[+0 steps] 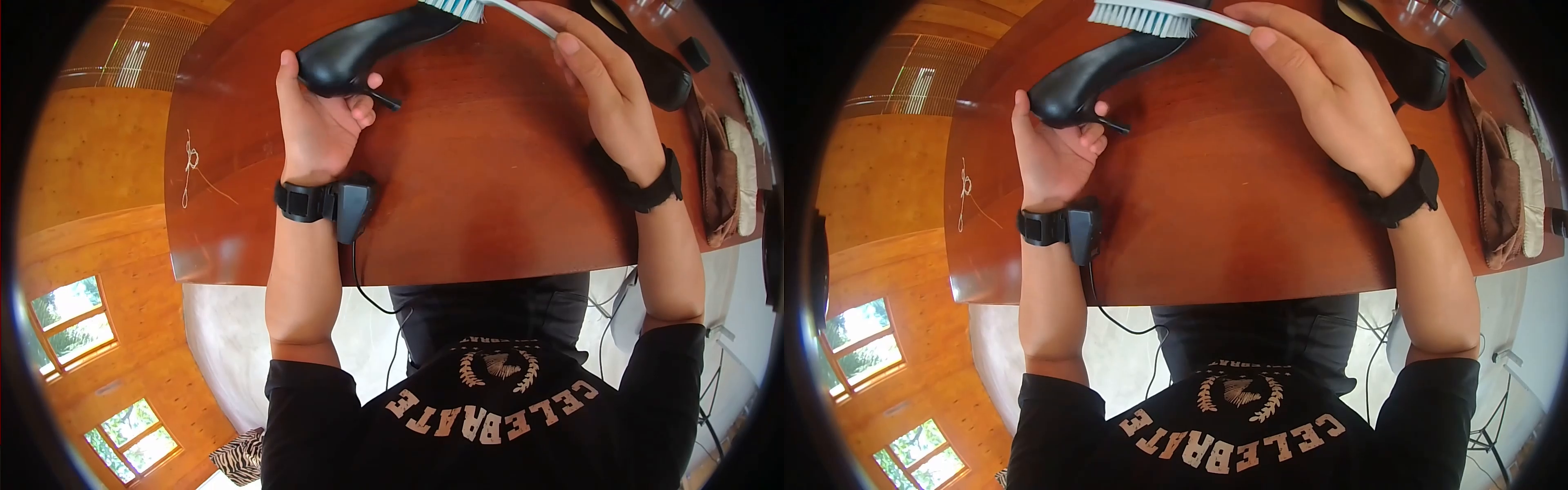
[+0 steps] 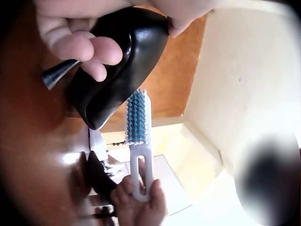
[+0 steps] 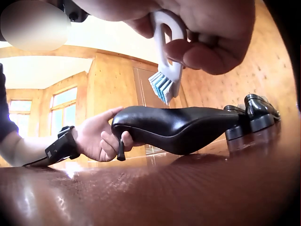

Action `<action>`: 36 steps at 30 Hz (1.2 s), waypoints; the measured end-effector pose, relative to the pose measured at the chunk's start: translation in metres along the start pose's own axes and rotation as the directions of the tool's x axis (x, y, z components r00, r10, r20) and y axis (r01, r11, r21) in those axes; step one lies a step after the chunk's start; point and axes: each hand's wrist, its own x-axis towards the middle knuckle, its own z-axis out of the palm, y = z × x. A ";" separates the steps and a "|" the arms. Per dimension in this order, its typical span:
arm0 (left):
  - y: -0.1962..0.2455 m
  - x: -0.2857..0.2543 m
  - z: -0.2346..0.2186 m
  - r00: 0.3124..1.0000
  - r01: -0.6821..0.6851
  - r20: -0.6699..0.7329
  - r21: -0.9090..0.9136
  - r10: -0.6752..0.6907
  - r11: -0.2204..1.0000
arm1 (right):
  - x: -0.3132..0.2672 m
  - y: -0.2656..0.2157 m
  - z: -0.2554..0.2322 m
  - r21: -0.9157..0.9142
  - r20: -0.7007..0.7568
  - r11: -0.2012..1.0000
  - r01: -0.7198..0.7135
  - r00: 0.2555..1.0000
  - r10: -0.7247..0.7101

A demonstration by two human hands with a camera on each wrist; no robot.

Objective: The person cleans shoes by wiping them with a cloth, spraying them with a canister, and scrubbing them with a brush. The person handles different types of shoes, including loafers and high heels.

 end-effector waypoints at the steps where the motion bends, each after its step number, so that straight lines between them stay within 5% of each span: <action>1: 0.000 0.000 -0.002 0.999 0.044 -0.001 -0.096 -0.044 0.994 | 0.000 0.002 0.002 -0.020 -0.005 0.998 0.057 0.998 -0.057; 4: -0.001 0.002 -0.004 0.995 0.100 0.043 -0.132 -0.095 0.986 | -0.004 0.025 0.007 -0.137 0.033 0.962 0.237 0.972 -0.235; 14: -0.001 -0.001 0.001 0.983 0.163 0.090 -0.026 -0.160 0.986 | -0.008 0.019 0.004 -0.362 0.239 0.927 0.094 0.971 -0.005; 17: -0.002 0.000 0.000 0.978 0.166 0.139 -0.057 -0.157 0.984 | -0.008 0.023 0.005 -0.258 0.263 0.944 0.208 0.955 -0.138; 20: -0.002 0.001 0.000 0.980 0.169 0.118 -0.074 -0.160 0.983 | -0.008 0.018 0.004 -0.210 0.421 0.956 0.205 0.902 -0.101; 22: -0.001 -0.002 0.009 0.985 0.169 -0.028 -0.016 -0.170 0.985 | -0.010 0.020 0.007 -0.236 0.411 0.951 0.201 0.907 -0.090; 25: -0.001 -0.001 0.007 0.985 0.170 0.007 -0.038 -0.170 0.985 | -0.010 0.020 0.008 -0.278 0.331 0.942 0.187 0.939 -0.088; 28: -0.003 0.004 -0.006 0.964 0.181 0.218 -0.128 -0.151 0.975 | -0.008 0.024 0.005 -0.401 0.254 0.909 0.118 0.967 -0.014; 33: -0.003 0.000 0.002 0.986 0.157 0.069 -0.035 -0.155 0.987 | -0.007 0.023 0.001 -0.450 0.072 0.888 -0.097 0.987 0.144; 36: -0.003 0.000 0.003 0.983 0.170 0.076 -0.066 -0.164 0.983 | -0.006 0.020 0.001 -0.441 0.117 0.895 -0.070 0.984 0.134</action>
